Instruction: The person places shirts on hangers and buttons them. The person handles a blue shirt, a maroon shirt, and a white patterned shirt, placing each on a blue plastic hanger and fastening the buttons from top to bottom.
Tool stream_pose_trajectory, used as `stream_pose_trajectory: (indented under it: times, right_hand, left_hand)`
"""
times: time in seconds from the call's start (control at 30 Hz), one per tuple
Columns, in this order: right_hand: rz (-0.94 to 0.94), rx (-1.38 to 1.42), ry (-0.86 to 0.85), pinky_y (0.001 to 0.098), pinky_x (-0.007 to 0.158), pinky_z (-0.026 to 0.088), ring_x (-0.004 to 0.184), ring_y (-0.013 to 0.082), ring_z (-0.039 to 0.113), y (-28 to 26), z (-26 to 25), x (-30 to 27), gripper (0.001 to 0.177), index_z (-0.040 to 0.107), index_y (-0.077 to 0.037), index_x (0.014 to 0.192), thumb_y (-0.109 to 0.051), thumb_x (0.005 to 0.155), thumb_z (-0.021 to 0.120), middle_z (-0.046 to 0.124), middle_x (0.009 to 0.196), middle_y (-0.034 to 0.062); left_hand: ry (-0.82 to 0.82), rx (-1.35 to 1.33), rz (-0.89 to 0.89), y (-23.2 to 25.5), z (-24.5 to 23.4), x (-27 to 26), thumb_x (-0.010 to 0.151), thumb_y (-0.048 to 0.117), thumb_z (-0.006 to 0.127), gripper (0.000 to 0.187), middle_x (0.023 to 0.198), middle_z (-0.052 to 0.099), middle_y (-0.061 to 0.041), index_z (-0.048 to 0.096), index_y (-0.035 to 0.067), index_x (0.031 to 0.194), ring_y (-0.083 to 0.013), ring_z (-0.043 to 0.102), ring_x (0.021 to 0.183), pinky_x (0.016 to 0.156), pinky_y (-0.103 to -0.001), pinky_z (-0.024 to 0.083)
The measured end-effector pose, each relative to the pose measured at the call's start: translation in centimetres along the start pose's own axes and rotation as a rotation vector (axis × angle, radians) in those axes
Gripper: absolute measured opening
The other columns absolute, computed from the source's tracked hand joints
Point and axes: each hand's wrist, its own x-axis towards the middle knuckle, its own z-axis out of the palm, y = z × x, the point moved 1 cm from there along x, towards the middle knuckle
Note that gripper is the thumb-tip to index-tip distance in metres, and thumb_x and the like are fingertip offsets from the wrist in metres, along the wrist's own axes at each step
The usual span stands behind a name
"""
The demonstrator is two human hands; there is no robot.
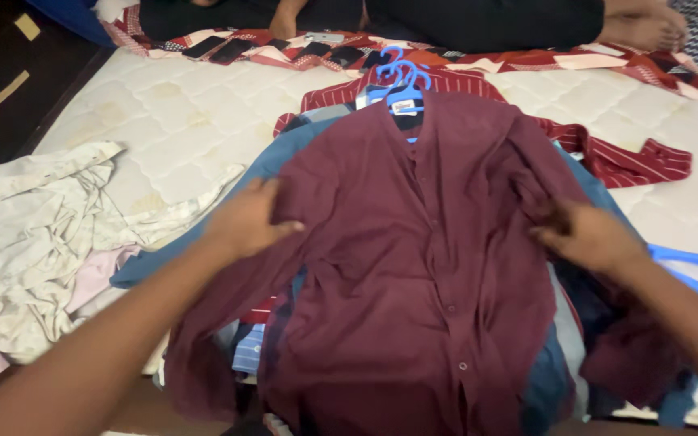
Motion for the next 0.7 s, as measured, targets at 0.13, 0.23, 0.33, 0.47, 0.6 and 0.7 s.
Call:
stream_pose_trajectory:
  times: [0.13,0.23,0.33,0.47,0.6,0.7]
  right_hand:
    - [-0.24,-0.304,-0.065,0.051,0.105,0.044,0.131,0.0405,0.046,-7.8,3.6,0.3,0.102,0.037,-0.02,0.153,-0.049,0.069,0.087,0.046,0.14,0.0215]
    - [-0.277,-0.546,0.007,0.0544,0.106,0.039,0.14,0.0348,0.038,-11.8,6.0,-1.1,0.1,0.035,-0.027,0.158,-0.045,0.071,0.082,0.035,0.155,0.0147]
    - [-0.452,-0.211,0.169,0.0586,0.108,0.034,0.143,0.0389,0.038,-16.7,8.4,-3.6,0.083,0.042,-0.025,0.153,-0.046,0.08,0.075,0.04,0.157,0.0169]
    - [-0.529,0.014,-0.22,0.0636,0.113,0.01,0.15,0.0456,0.01,-25.5,15.0,-8.0,0.113,0.031,-0.022,0.16,-0.068,0.07,0.082,0.011,0.163,0.028]
    - [-0.353,-0.235,-0.427,0.0605,0.123,-0.002,0.156,0.0411,-0.013,-29.5,18.5,-8.2,0.126,0.023,-0.018,0.159,-0.066,0.062,0.087,-0.014,0.167,0.0282]
    - [-0.289,-0.283,-0.494,0.0588,0.124,-0.005,0.156,0.0401,-0.017,-29.6,19.7,-7.7,0.131,0.017,-0.016,0.16,-0.063,0.061,0.09,-0.019,0.166,0.0255]
  left_hand:
    - [-0.253,0.11,-0.136,0.2,3.6,2.6,0.068,0.028,0.088,0.082,0.138,0.055,-0.019,0.05,0.013,0.139,-0.0428,0.06,0.117,0.089,-0.053,0.052]
    - [-0.202,0.14,-0.199,-3.1,2.5,3.9,0.077,0.023,0.08,0.052,0.127,0.068,-0.012,0.064,0.014,0.125,-0.0348,0.066,0.114,0.09,-0.049,0.054]
    - [-0.187,-0.069,-0.312,-6.9,1.7,1.8,0.074,0.044,0.084,0.06,0.114,0.071,-0.013,0.066,0.012,0.121,-0.0325,0.068,0.108,0.091,-0.045,0.054]
    - [0.066,-0.084,-0.353,-13.5,1.0,-3.7,0.088,0.055,0.076,0.058,0.119,0.067,-0.016,0.067,0.006,0.118,-0.0331,0.067,0.108,0.093,-0.046,0.052]
    - [0.08,0.508,-0.675,-22.5,-2.0,-11.4,0.075,0.039,0.081,0.077,0.157,0.039,-0.02,0.056,0.016,0.144,-0.0435,0.029,0.145,0.113,-0.063,0.033]
    - [0.029,0.461,-1.085,-26.8,-3.8,-17.6,0.069,0.043,0.089,0.115,0.167,-0.001,-0.028,0.025,0.024,0.162,-0.0531,-0.002,0.151,0.114,-0.076,0.016]
